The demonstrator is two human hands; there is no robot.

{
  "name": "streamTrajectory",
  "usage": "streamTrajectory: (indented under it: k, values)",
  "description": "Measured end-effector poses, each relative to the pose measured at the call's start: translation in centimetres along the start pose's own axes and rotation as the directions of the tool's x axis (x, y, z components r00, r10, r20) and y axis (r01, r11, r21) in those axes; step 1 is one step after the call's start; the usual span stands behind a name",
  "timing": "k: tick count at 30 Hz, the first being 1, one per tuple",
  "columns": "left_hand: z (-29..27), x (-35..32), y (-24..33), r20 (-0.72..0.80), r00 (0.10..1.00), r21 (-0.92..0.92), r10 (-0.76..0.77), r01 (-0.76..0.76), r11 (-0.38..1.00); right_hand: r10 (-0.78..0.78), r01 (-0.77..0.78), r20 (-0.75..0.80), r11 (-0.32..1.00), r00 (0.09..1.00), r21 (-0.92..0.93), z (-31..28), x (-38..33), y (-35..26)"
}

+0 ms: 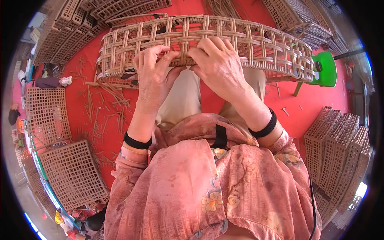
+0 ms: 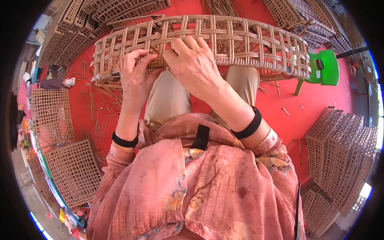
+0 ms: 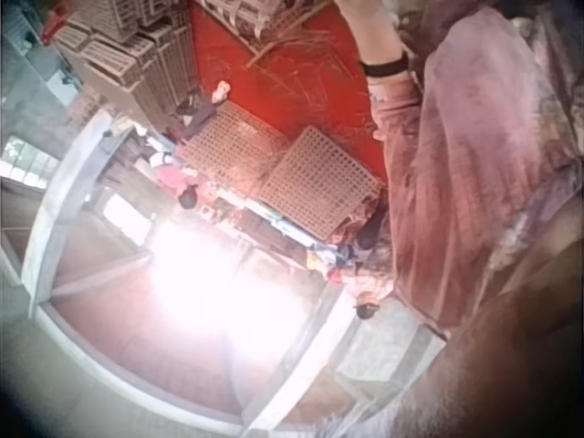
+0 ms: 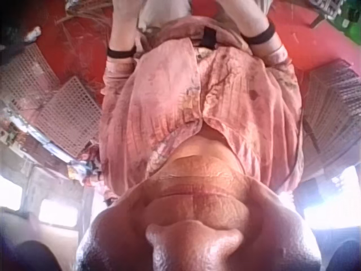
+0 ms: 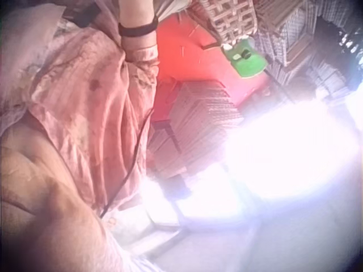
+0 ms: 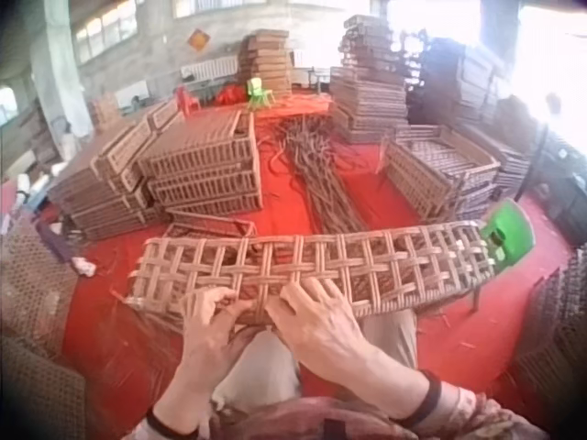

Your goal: Weaving bamboo or wooden strips to create a rectangular basket structure.

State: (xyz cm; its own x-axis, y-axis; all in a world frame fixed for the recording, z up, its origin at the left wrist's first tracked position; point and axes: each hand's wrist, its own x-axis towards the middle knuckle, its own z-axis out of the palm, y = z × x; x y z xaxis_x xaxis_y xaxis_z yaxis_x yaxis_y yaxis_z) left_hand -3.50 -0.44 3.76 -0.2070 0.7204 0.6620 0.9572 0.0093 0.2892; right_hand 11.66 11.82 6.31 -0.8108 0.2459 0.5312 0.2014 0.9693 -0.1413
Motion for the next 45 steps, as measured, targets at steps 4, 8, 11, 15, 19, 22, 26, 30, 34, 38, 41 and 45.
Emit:
streamTrajectory:
  k: [4, 8, 11, 15, 19, 22, 26, 30, 34, 38, 41, 45]
  values:
    - [0.0, 0.2, -0.3, 0.028, 0.999, -0.038, -0.028, 0.029, 0.999, 0.054, -0.045, -0.092, 0.995, 0.994, 0.094, 0.5, 0.7, 0.2]
    - [0.0, 0.4, -0.4, 0.038, 0.998, -0.055, -0.040, 0.042, 0.998, 0.018, -0.006, -0.089, 0.990, 0.996, 0.141, 0.7, 1.0, 0.7]
    - [0.1, 0.3, -0.4, 0.028, 0.999, -0.023, -0.016, 0.017, 1.000, -0.002, 0.018, -0.111, 0.989, 0.994, 0.147, 1.1, 0.9, 1.0]
    - [0.4, 0.3, -0.6, 0.014, 1.000, -0.017, -0.021, 0.021, 1.000, -0.013, 0.035, -0.202, 0.994, 0.979, 0.103, 2.0, 0.5, 1.0]
    - [0.7, 0.6, -1.0, -0.007, 1.000, -0.025, -0.007, 0.006, 1.000, -0.054, 0.081, -0.270, 0.993, 0.961, 0.091, 2.8, 0.3, 1.4]
    - [1.0, 0.9, -1.6, -0.010, 1.000, -0.018, 0.009, -0.009, 1.000, -0.069, 0.093, -0.282, 0.993, 0.957, 0.072, 3.4, 0.2, 1.8]
    - [1.4, 0.8, -2.1, -0.018, 0.999, -0.037, 0.026, -0.027, 0.999, -0.120, 0.131, -0.341, 0.991, 0.932, 0.010, 3.9, -0.2, 1.9]
    - [1.1, 1.2, -1.9, 0.008, 0.999, -0.005, 0.038, -0.038, 0.999, 0.005, 0.009, -0.326, 0.999, 0.945, 0.041, 1.6, -1.5, 2.8]
    - [0.2, 2.3, 0.1, 0.021, 0.999, 0.028, 0.046, -0.047, 0.999, 0.187, -0.196, -0.197, 0.980, 0.962, -0.025, -2.3, -3.6, 5.6]
    - [1.7, 3.2, 3.9, -0.029, 0.998, -0.007, 0.063, -0.063, 0.998, 0.120, -0.120, -0.091, 0.993, 0.989, 0.013, -3.4, -3.9, 6.7]
    - [3.4, 3.9, 5.2, 0.067, 0.990, -0.059, 0.124, -0.120, 0.991, 0.108, -0.106, -0.043, 0.993, 0.993, 0.047, -3.6, -3.7, 6.9]
    - [4.3, 3.8, 5.6, 0.077, 0.991, -0.106, 0.111, -0.103, 0.989, 0.099, -0.093, -0.077, 0.992, 0.992, 0.082, -3.4, -3.8, 6.7]
